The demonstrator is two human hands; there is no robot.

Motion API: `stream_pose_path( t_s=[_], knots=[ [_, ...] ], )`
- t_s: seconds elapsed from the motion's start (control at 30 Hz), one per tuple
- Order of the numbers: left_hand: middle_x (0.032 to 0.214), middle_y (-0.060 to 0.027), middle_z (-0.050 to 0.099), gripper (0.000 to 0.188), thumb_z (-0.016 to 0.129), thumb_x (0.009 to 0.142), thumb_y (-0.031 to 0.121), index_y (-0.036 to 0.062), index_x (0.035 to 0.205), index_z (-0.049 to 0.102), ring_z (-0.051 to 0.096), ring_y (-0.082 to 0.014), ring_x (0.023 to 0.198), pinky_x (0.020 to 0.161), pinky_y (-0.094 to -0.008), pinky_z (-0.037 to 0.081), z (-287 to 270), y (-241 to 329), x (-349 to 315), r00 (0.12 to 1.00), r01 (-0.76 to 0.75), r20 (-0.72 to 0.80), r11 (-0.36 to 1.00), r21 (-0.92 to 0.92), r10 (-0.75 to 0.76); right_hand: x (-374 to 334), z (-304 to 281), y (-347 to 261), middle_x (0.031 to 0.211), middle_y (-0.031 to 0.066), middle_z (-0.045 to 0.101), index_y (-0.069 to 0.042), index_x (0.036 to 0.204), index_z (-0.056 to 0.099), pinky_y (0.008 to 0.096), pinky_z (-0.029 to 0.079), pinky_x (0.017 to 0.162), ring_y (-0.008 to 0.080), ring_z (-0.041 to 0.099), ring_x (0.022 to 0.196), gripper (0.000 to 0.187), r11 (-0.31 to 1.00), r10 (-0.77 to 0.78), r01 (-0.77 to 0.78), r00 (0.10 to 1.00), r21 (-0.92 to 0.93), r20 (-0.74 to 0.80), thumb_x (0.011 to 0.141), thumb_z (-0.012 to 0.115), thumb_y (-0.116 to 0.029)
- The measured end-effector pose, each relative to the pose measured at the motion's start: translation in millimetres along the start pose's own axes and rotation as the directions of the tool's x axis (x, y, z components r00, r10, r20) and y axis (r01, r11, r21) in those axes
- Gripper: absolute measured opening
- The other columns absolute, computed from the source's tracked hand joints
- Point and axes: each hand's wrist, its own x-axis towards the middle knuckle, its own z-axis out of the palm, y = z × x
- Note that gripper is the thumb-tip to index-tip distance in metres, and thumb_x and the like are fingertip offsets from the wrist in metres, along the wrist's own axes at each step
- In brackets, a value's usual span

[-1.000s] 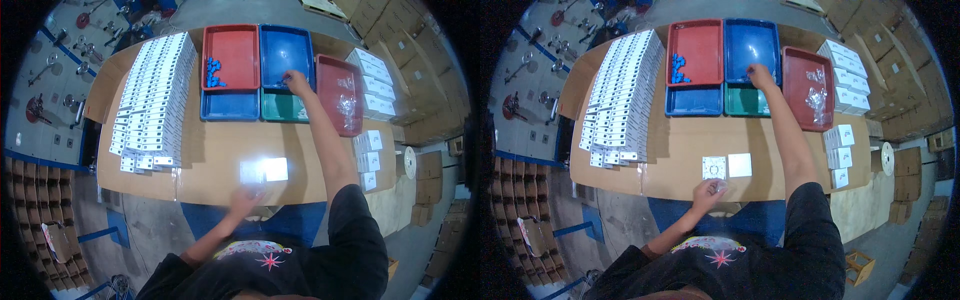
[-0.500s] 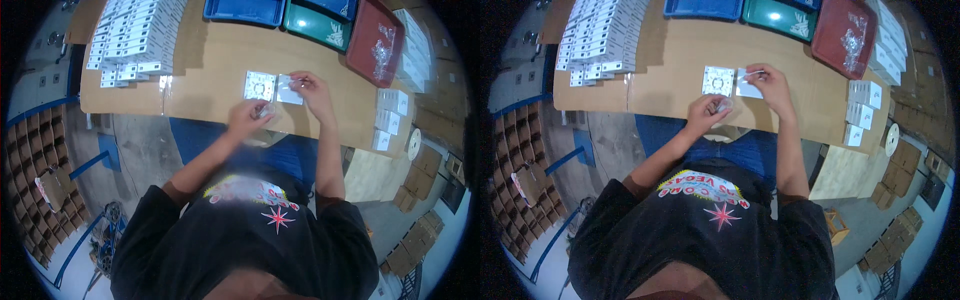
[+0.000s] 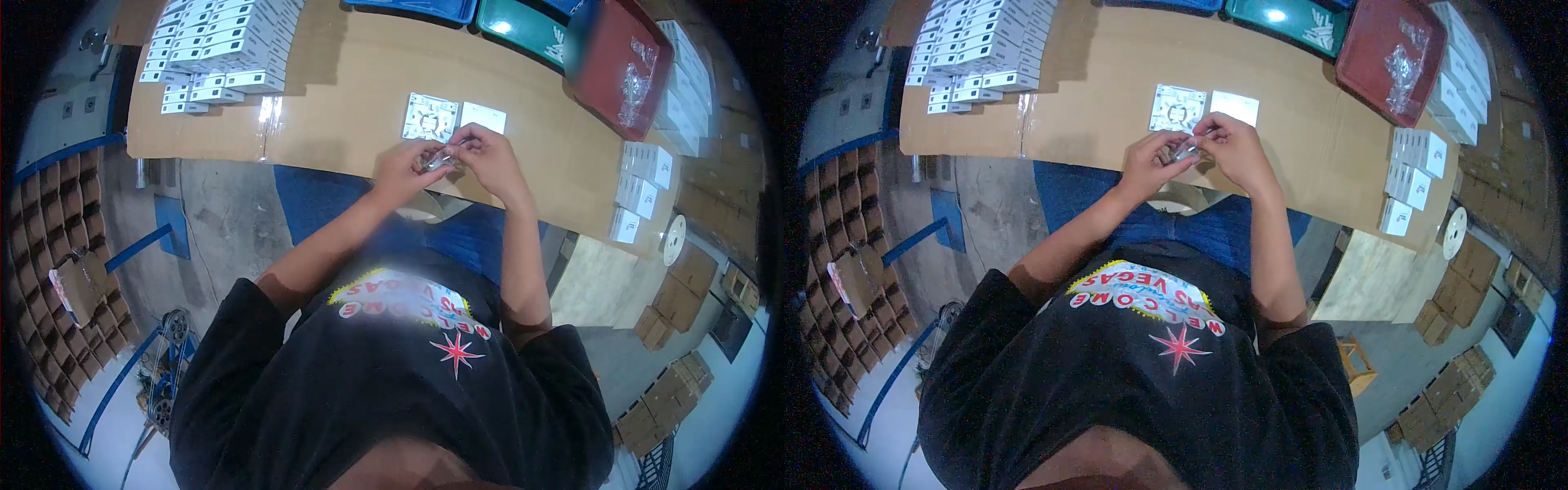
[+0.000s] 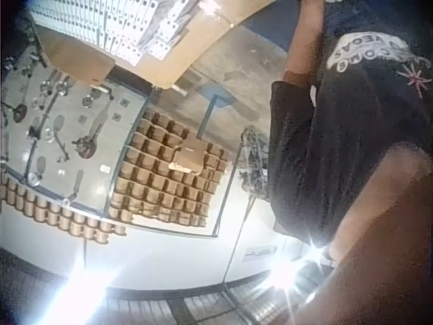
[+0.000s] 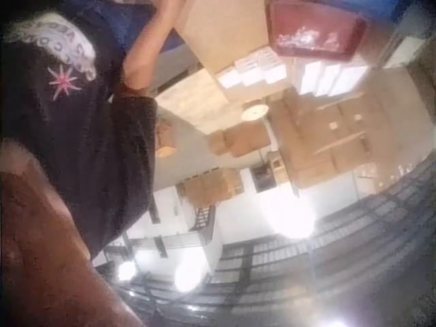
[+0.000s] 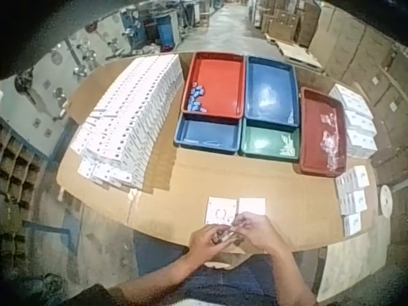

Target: The person is placing small blue plastic components into white cardboard boxes and stacking the finished boxes on a table.

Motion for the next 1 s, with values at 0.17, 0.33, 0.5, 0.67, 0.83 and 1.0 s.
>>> stream_pose_path(
  t_s=[0.17,0.33,0.5,0.67,0.83,1.0],
  knots=[
    [0.101,-0.0065,0.074,0.040,0.087,0.081,0.019,0.0076,0.116,0.074,0.070,-0.0140,0.085,0.069,-0.0277,0.055,-1.1,-2.0,0.6,1.000,0.007,-0.004,1.000,-0.028,-0.008,-0.3,12.7,-1.5,0.090,0.0046,0.070,0.001,0.101,0.068,0.0263,0.054,0.071,0.0111,0.065,0.082,0.013,0.998,-0.012,0.009,0.999,-0.065,-0.047,0.090,0.075,-0.002],
    [0.101,-0.0064,0.074,0.039,0.086,0.082,0.019,0.0074,0.117,0.073,0.070,-0.0141,0.087,0.069,-0.0277,0.055,-0.4,-8.0,1.2,1.000,0.001,0.004,0.999,-0.035,-0.001,0.1,17.8,5.3,0.091,0.0075,0.071,0.002,0.101,0.068,0.0282,0.055,0.072,0.0130,0.068,0.081,0.012,0.998,-0.040,0.035,0.995,-0.052,-0.092,0.090,0.073,-0.001],
    [0.102,-0.0068,0.074,0.037,0.085,0.084,0.018,0.0081,0.117,0.073,0.071,-0.0150,0.088,0.070,-0.0287,0.056,-0.8,-5.2,0.4,1.000,0.011,-0.004,0.998,-0.061,-0.011,-7.9,11.1,-8.7,0.100,0.0129,0.067,0.002,0.100,0.068,0.0343,0.057,0.078,0.0244,0.070,0.087,0.010,0.933,-0.229,0.194,0.970,-0.302,-0.085,0.091,0.068,-0.003],
    [0.103,-0.0085,0.074,0.037,0.083,0.083,0.015,0.0079,0.117,0.073,0.071,-0.0166,0.088,0.073,-0.0293,0.056,-0.8,-6.9,0.8,0.999,-0.042,-0.013,0.998,-0.037,0.041,-11.8,7.3,-5.6,0.104,0.0142,0.065,0.001,0.097,0.071,0.0380,0.056,0.081,0.0296,0.069,0.089,0.015,0.908,-0.198,0.193,0.980,-0.372,0.026,0.090,0.070,-0.012],
    [0.105,-0.0094,0.074,0.040,0.082,0.080,0.012,0.0071,0.119,0.071,0.072,-0.0200,0.088,0.075,-0.0300,0.057,-1.4,-10.5,0.4,0.999,-0.030,0.009,0.998,-0.052,0.031,-12.7,13.1,-10.5,0.104,0.0133,0.066,-0.001,0.096,0.073,0.0389,0.055,0.080,0.0297,0.068,0.088,0.019,0.883,-0.157,0.151,0.987,-0.445,0.024,0.087,0.074,-0.017],
    [0.107,-0.0087,0.073,0.045,0.082,0.079,0.013,0.0080,0.122,0.069,0.072,-0.0226,0.087,0.071,-0.0310,0.057,-0.8,-13.4,0.8,0.993,-0.120,0.025,0.990,0.069,0.118,-6.5,14.6,3.4,0.099,0.0118,0.066,-0.001,0.095,0.072,0.0369,0.054,0.077,0.0270,0.067,0.086,0.017,0.920,-0.129,0.101,0.990,-0.378,-0.048,0.085,0.074,-0.015]
  ],
)
